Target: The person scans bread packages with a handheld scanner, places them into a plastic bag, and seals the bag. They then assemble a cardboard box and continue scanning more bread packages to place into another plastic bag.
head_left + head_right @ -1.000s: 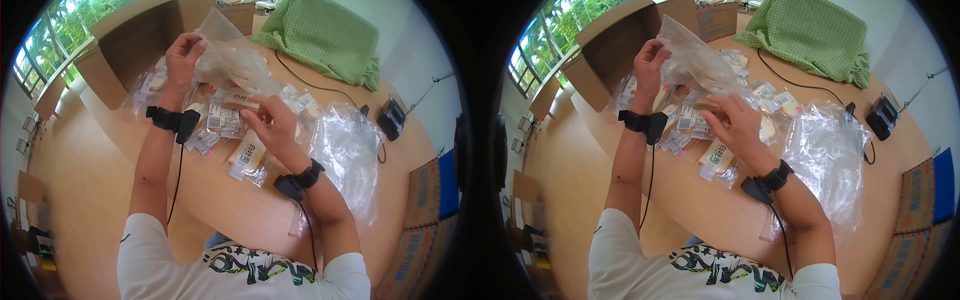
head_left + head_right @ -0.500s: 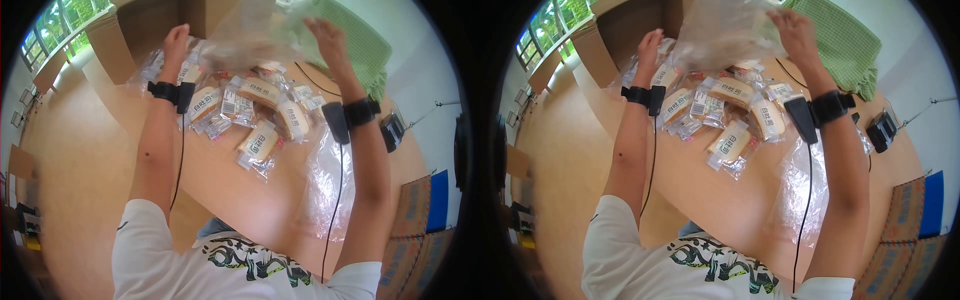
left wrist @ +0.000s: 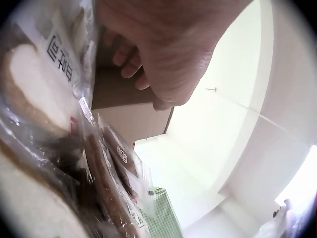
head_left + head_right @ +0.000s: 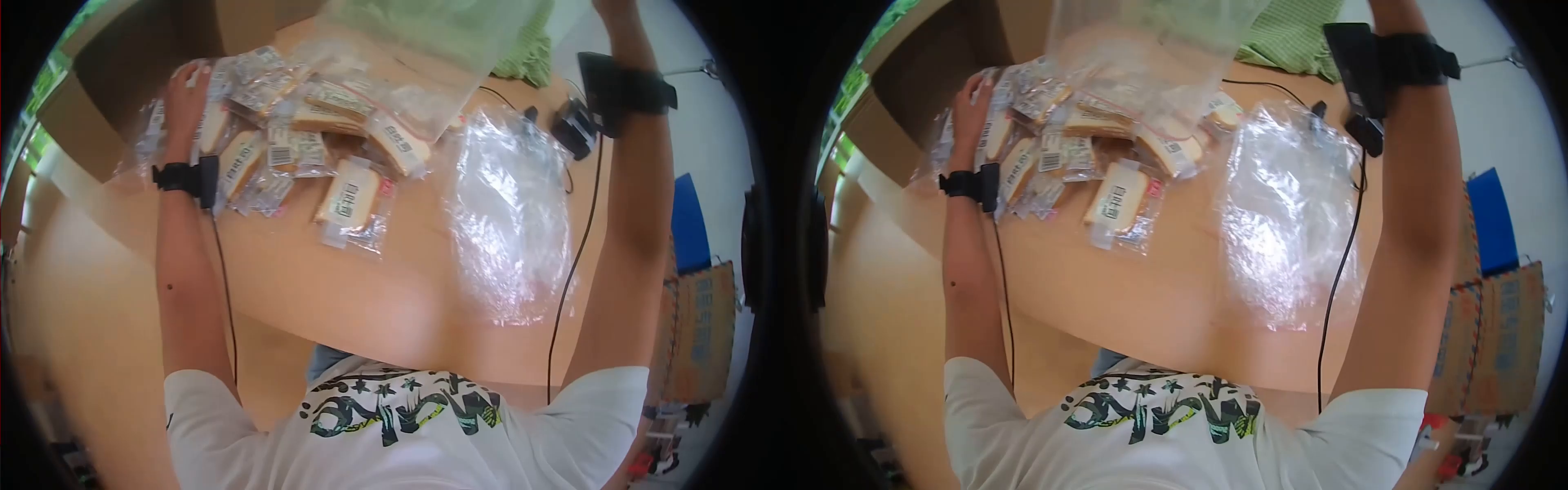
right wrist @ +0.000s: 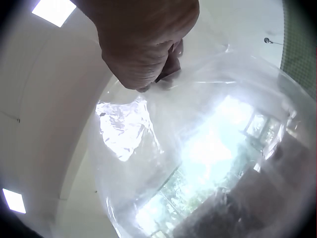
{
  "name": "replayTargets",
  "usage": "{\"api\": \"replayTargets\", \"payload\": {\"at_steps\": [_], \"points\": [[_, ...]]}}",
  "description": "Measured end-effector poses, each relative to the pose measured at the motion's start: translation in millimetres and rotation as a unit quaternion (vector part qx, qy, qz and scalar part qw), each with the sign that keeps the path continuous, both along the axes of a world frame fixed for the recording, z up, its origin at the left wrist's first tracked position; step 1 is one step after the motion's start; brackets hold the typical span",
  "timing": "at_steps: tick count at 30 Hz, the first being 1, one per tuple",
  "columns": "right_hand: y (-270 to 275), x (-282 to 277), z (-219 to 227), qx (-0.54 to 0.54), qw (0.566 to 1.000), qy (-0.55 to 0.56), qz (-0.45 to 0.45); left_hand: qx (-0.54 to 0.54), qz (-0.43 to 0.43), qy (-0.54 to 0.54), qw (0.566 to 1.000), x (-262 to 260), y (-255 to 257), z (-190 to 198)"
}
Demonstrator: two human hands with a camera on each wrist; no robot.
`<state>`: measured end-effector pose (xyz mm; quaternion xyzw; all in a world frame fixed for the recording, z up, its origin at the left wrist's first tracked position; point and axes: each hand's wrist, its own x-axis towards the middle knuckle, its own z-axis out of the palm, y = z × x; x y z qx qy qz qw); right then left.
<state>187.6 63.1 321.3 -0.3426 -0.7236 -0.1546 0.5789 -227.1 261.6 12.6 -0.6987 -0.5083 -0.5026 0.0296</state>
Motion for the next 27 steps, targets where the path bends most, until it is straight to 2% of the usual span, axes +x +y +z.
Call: {"api": "replayTargets", "payload": {"at_steps": [1,3,4,5,6,7,8,9,11,12,13,15,16,17,19,20,21,23,24,26,27], "points": [[-15.2,25.0,10.0,-0.025,0.998,-0.054,-0.035,-0.009,0.034,0.033,0.999,-3.4,3.9,-5.6],[-50.2,49.9,22.0,-0.087,0.984,-0.074,-0.133,-0.073,0.085,0.062,0.992,-2.0,-7.6,-5.8],[-62.1,51.8,15.1,-0.142,0.990,-0.012,-0.024,-0.103,0.114,0.079,0.985,-3.0,-11.5,-7.9],[-79.8,49.4,8.1,-0.200,0.970,0.134,0.023,-0.120,0.105,0.080,0.984,-4.7,-8.1,-13.2],[-99.6,47.5,1.5,-0.252,0.925,0.276,0.070,-0.136,0.096,0.081,0.983,-9.3,-2.0,-19.2],[-111.2,51.7,-6.0,-0.296,0.853,0.413,0.116,-0.152,0.088,0.084,0.981,-14.0,4.3,-24.1],[-114.6,62.5,-19.5,-0.320,0.913,0.249,0.052,-0.151,0.082,0.090,0.981,-17.7,10.9,-29.9],[-116.4,79.6,-41.7,-0.332,0.940,0.076,-0.012,-0.152,0.077,0.087,0.982,-15.7,9.6,-30.9],[-73.3,187.3,-74.2,-0.402,0.903,-0.102,-0.115,-0.152,0.077,0.078,0.982,-14.9,4.3,-26.6],[-75.6,179.3,-107.2,-0.375,0.894,-0.130,-0.209,-0.148,0.079,0.084,0.982,-15.9,2.5,-25.5],[-74.7,180.5,-129.8,-0.450,0.864,-0.115,-0.196,-0.144,0.085,0.090,0.982,-15.3,1.7,-26.2],[-83.2,154.5,-167.5,-0.505,0.773,-0.198,-0.328,-0.139,0.088,0.090,0.982,-15.6,-2.1,-26.8],[-86.1,160.6,-197.5,-0.465,0.793,-0.222,-0.325,-0.135,0.084,0.085,0.984,-14.5,-4.9,-26.1],[-89.0,171.7,-224.8,-0.411,0.831,-0.270,-0.259,-0.132,0.080,0.081,0.985,-13.2,-6.9,-26.1],[-100.4,156.3,-242.6,-0.390,0.783,-0.380,-0.301,-0.111,0.077,0.086,0.987,-12.1,-7.6,-29.4],[-104.2,143.1,-242.1,-0.398,0.767,-0.379,-0.330,-0.114,0.079,0.087,0.986,-10.3,-12.8,-29.1],[-103.7,140.5,-245.4,-0.374,0.777,-0.370,-0.345,-0.118,0.080,0.089,0.986,-6.8,-18.6,-26.1],[-104.6,131.8,-244.3,-0.367,0.838,-0.282,-0.290,-0.156,0.099,0.100,0.978,3.0,-32.5,-15.4],[-108.6,120.9,-243.7,-0.379,0.852,-0.268,-0.240,-0.160,0.106,0.105,0.976,7.9,-36.0,-12.4],[-121.0,95.2,-247.0,-0.403,0.872,-0.236,-0.144,-0.168,0.113,0.115,0.972,13.3,-42.1,-7.6],[-124.7,91.8,-262.0,-0.429,0.856,-0.252,-0.137,-0.142,0.121,0.108,0.976,10.8,-38.3,-11.4]]}}
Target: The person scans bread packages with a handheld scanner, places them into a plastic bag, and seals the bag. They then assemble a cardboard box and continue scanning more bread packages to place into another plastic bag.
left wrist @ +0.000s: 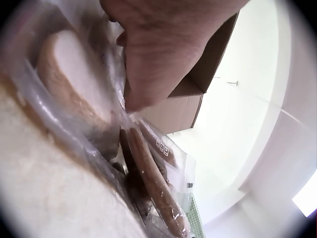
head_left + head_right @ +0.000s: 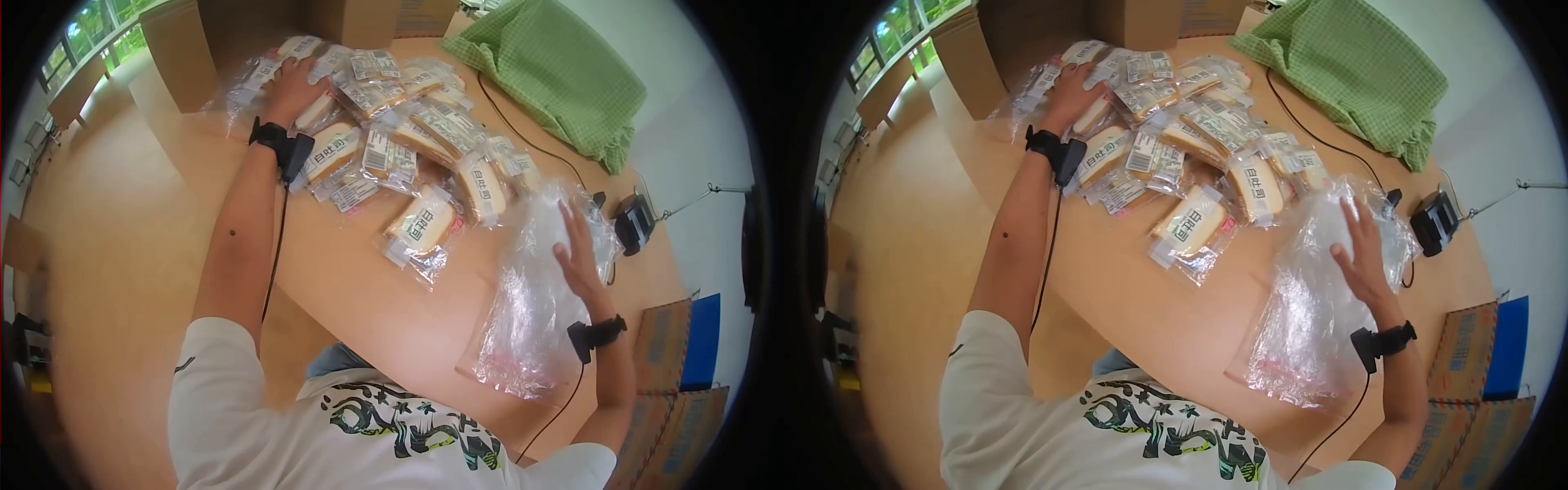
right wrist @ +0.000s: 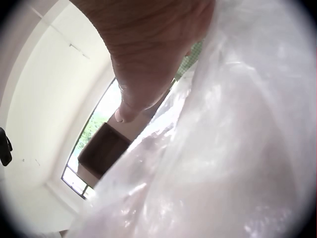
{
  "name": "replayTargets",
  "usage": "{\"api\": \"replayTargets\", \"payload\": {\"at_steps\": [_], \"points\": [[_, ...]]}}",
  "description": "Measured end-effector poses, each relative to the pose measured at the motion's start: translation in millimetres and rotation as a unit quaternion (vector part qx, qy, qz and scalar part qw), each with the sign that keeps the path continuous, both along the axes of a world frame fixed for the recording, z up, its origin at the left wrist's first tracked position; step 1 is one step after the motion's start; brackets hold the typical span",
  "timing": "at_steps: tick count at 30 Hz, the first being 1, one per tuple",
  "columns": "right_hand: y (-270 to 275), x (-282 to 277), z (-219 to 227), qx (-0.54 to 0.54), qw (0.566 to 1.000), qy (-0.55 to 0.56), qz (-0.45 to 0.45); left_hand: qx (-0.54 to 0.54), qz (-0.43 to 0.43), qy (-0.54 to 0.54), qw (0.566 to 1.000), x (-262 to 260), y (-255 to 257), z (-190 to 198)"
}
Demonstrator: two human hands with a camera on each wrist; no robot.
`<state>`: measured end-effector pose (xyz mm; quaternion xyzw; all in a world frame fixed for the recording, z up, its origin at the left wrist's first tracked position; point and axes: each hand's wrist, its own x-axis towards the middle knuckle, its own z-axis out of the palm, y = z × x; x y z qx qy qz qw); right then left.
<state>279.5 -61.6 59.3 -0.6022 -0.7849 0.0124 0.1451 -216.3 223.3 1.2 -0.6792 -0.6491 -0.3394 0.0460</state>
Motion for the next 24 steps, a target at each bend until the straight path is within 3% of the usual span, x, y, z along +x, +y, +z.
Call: {"api": "replayTargets", "payload": {"at_steps": [2,6,9,12,15,21,24], "points": [[-6.2,4.3,-33.8,-0.049,0.997,-0.067,0.010,0.061,0.007,-0.008,0.998,-2.2,18.4,-10.7],[-10.4,12.5,-61.3,-0.040,0.998,-0.057,0.002,0.120,0.082,0.026,0.989,-29.0,43.7,-3.4],[-11.3,10.0,-62.4,-0.039,0.998,-0.048,-0.008,0.011,0.143,0.095,0.985,-59.3,59.2,19.4],[-12.1,8.3,-60.3,-0.040,0.998,-0.044,-0.017,-0.098,0.124,-0.071,0.985,-75.2,69.5,36.7],[-12.8,5.8,-58.3,-0.039,0.998,-0.036,-0.019,-0.096,0.127,-0.081,0.984,-83.1,76.8,38.2],[-12.7,5.9,-58.6,-0.030,0.999,-0.034,-0.018,-0.063,0.004,-0.157,0.986,-79.8,76.8,54.5],[-13.4,6.1,-59.4,-0.026,0.999,-0.032,-0.017,0.049,0.003,-0.125,0.991,-63.1,77.7,59.6]]}}
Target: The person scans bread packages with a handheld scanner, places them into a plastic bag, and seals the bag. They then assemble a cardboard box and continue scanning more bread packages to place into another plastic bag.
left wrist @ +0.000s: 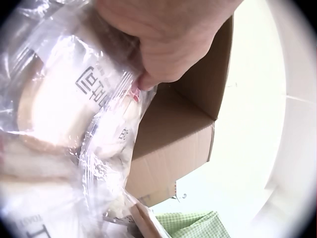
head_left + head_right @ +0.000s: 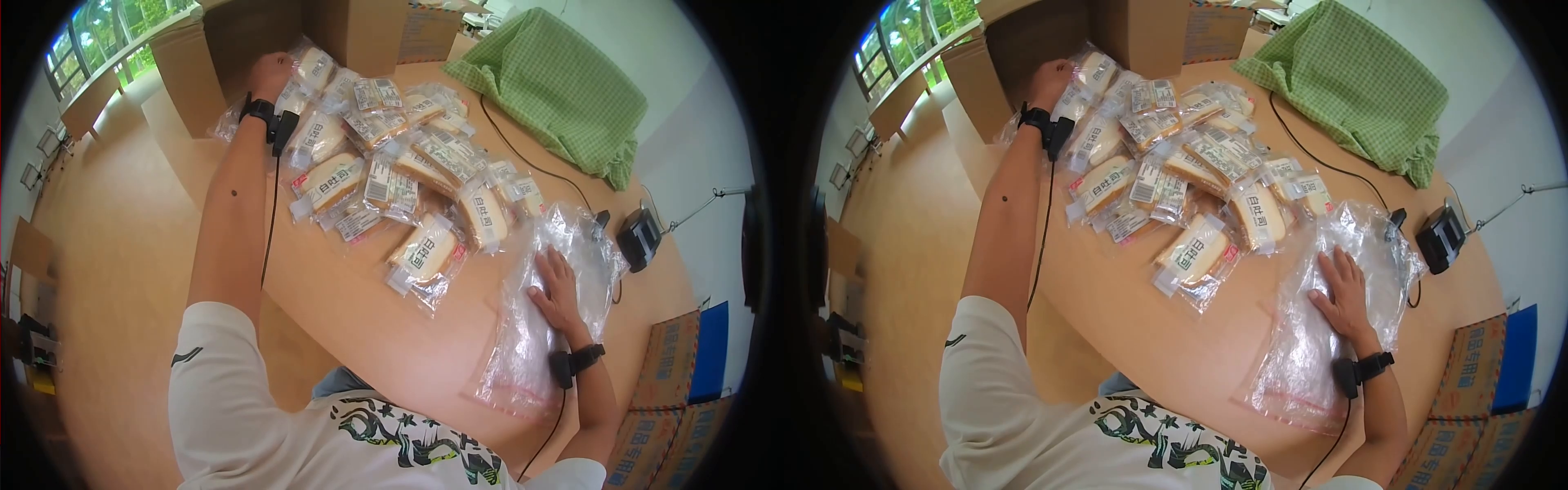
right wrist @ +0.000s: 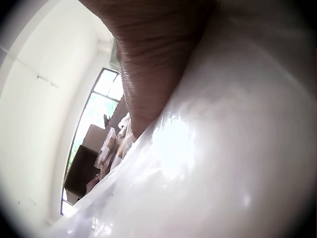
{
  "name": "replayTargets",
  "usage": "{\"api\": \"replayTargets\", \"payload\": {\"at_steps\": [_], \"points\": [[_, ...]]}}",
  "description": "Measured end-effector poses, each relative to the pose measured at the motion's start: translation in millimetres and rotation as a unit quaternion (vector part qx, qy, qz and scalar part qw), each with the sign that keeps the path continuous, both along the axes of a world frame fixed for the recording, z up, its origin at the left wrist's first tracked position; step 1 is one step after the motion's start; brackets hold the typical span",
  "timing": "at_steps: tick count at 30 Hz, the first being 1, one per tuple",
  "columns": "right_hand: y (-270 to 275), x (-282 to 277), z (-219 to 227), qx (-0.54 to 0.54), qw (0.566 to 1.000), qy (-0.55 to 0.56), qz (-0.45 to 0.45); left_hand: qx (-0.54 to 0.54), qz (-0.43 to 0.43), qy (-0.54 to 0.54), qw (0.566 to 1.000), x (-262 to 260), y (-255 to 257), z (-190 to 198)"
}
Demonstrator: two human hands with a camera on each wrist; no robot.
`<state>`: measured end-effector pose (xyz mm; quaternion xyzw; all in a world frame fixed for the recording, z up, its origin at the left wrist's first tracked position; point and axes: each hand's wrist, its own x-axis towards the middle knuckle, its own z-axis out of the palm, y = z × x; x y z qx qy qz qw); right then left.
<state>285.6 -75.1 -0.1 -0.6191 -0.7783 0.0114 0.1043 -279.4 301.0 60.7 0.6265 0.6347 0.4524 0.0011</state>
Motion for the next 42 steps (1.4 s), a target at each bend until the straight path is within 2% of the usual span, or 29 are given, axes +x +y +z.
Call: {"api": "replayTargets", "payload": {"at_steps": [3,6,9,12,15,18,21,24,26,28,29,32,34,36,38,40,42], "points": [[-0.1,0.8,-0.4,0.001,1.000,-0.002,-0.002,0.040,-0.042,-0.030,0.998,11.3,4.1,6.0],[-0.2,2.5,-3.2,0.004,1.000,-0.004,-0.001,-0.059,-0.066,-0.007,0.996,18.5,-6.8,19.0],[-0.8,-0.7,-0.3,0.001,1.000,-0.001,0.000,0.008,-0.016,0.103,0.994,42.8,-27.4,13.3],[0.3,-0.6,1.2,-0.001,1.000,0.001,-0.001,0.013,0.009,0.145,0.989,74.5,-66.9,24.5],[0.3,0.6,-0.2,-0.002,1.000,0.001,0.003,0.145,-0.007,0.151,0.978,98.2,-90.2,20.8],[0.1,0.6,-0.1,-0.001,1.000,0.001,0.007,0.287,-0.036,0.138,0.947,126.4,-114.3,19.7],[1.3,1.4,-1.0,0.003,1.000,-0.001,0.012,0.378,-0.111,0.211,0.895,149.3,-131.6,14.2],[-0.2,3.7,-3.9,0.005,1.000,-0.007,0.019,0.318,-0.242,0.285,0.871,159.0,-150.5,7.5],[1.0,7.0,-3.5,0.005,1.000,-0.014,0.017,0.286,-0.263,0.242,0.889,160.5,-157.9,8.1],[0.9,-0.3,16.6,-0.056,0.997,-0.045,0.014,0.278,-0.267,0.181,0.905,156.1,-156.8,9.4],[3.7,-5.7,31.5,-0.084,0.995,-0.057,0.013,0.302,-0.264,0.172,0.900,152.8,-155.6,10.4],[15.7,-17.2,90.3,-0.259,0.962,-0.086,-0.001,0.353,-0.266,0.152,0.884,145.1,-152.8,14.8],[18.9,-29.9,111.6,-0.253,0.957,-0.144,-0.010,0.365,-0.286,0.144,0.874,143.9,-153.1,18.2],[51.6,-52.0,146.6,-0.072,0.994,-0.081,0.032,0.393,-0.280,0.130,0.866,136.0,-158.0,14.9],[77.2,-78.2,163.8,0.020,0.998,0.002,0.062,0.413,-0.287,0.117,0.857,137.4,-160.6,18.1],[105.4,-105.1,165.9,0.074,0.985,0.106,0.110,0.430,-0.288,0.105,0.849,141.0,-163.4,18.4],[130.0,-135.0,162.0,0.107,0.977,0.146,0.117,0.454,-0.283,0.105,0.838,142.1,-166.4,22.6]]}}
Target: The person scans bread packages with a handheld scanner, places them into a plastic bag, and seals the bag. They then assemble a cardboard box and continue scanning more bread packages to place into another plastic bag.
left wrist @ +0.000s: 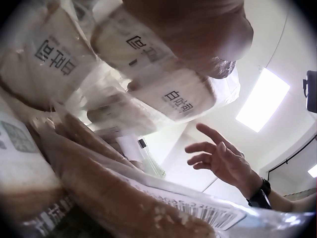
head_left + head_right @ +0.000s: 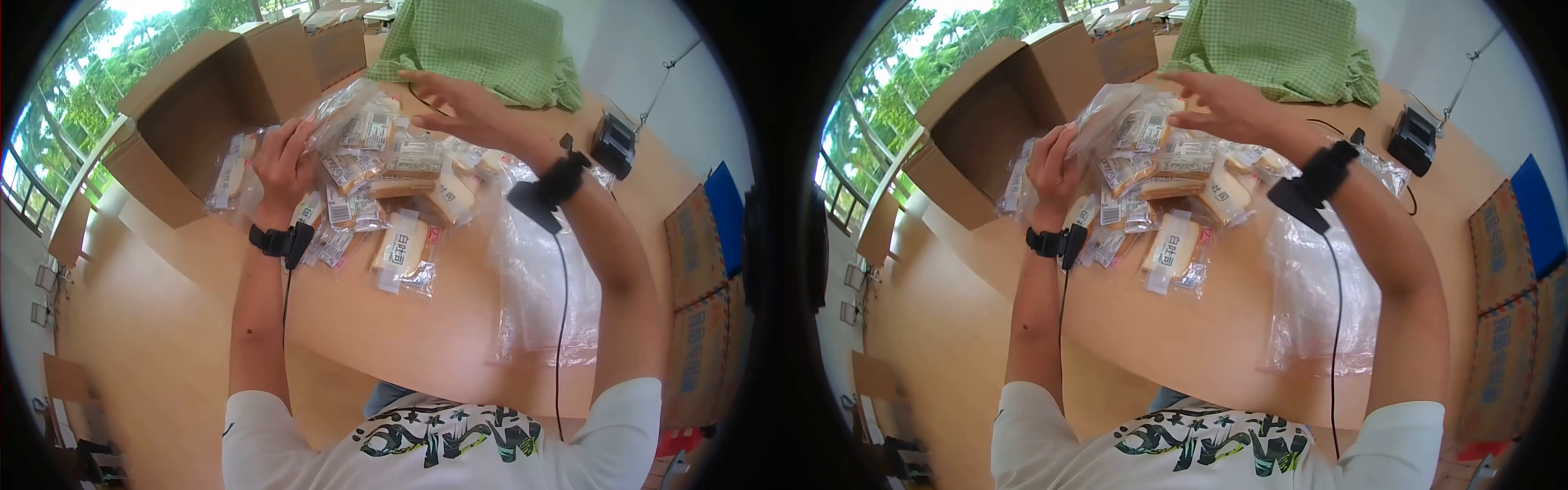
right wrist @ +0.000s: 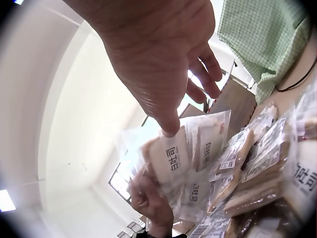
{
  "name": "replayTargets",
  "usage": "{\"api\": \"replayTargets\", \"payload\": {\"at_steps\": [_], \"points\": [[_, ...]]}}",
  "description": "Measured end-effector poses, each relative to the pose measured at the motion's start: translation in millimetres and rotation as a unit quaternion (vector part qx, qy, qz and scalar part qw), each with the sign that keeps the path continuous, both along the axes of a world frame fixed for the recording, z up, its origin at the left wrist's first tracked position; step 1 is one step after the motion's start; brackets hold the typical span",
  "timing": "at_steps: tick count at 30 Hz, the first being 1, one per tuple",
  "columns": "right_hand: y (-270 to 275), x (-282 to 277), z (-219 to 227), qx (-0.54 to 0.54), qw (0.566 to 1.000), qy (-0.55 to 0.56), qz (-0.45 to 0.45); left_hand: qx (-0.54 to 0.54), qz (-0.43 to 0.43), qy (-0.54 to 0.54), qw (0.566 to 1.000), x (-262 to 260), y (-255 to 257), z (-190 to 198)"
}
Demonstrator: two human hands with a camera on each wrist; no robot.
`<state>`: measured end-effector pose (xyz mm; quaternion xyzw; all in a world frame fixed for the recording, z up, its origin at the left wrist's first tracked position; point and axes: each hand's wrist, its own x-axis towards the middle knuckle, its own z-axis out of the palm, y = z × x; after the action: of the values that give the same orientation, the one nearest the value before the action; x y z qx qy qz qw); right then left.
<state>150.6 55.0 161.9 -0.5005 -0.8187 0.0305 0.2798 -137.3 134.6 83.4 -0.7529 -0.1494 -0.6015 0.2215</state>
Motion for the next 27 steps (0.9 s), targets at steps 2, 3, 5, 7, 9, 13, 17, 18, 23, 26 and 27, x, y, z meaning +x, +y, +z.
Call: {"api": "replayTargets", "payload": {"at_steps": [2,3,5,7,9,13,17,18,23,26,27], "points": [[29.9,-19.7,-12.3,0.117,0.991,0.035,0.046,0.018,0.005,0.008,1.000,-2.8,0.9,-0.3],[42.6,-25.4,-13.5,0.132,0.990,0.020,0.050,0.026,0.009,0.010,1.000,-3.9,1.7,-0.3],[58.8,-35.4,-11.7,0.157,0.986,-0.013,0.062,0.024,0.005,0.007,1.000,-4.4,2.1,0.6],[63.2,-42.1,-8.8,0.152,0.988,-0.021,0.014,0.021,0.020,-0.007,1.000,-5.4,3.3,0.0],[67.7,-47.6,-6.4,0.171,0.985,-0.024,-0.003,0.016,0.054,-0.028,0.998,-6.4,6.0,1.7],[90.6,-51.4,2.6,0.219,0.975,0.003,0.042,-0.017,0.149,-0.090,0.985,-10.5,4.9,7.3],[109.4,-55.7,10.7,0.250,0.963,0.024,0.100,-0.023,0.203,-0.121,0.971,-18.4,19.5,0.2],[116.0,-55.0,10.3,0.268,0.955,0.031,0.121,-0.027,0.212,-0.125,0.969,-20.4,22.9,-1.8],[113.1,-59.4,29.1,0.272,0.959,0.074,0.027,-0.047,0.250,-0.123,0.959,-26.8,31.8,-11.7],[109.1,-62.1,47.8,0.288,0.946,0.145,-0.022,-0.065,0.274,-0.114,0.953,-30.0,33.4,-15.5],[111.5,-59.9,50.6,0.290,0.943,0.162,-0.032,-0.074,0.279,-0.112,0.951,-30.3,33.6,-17.1]]}}
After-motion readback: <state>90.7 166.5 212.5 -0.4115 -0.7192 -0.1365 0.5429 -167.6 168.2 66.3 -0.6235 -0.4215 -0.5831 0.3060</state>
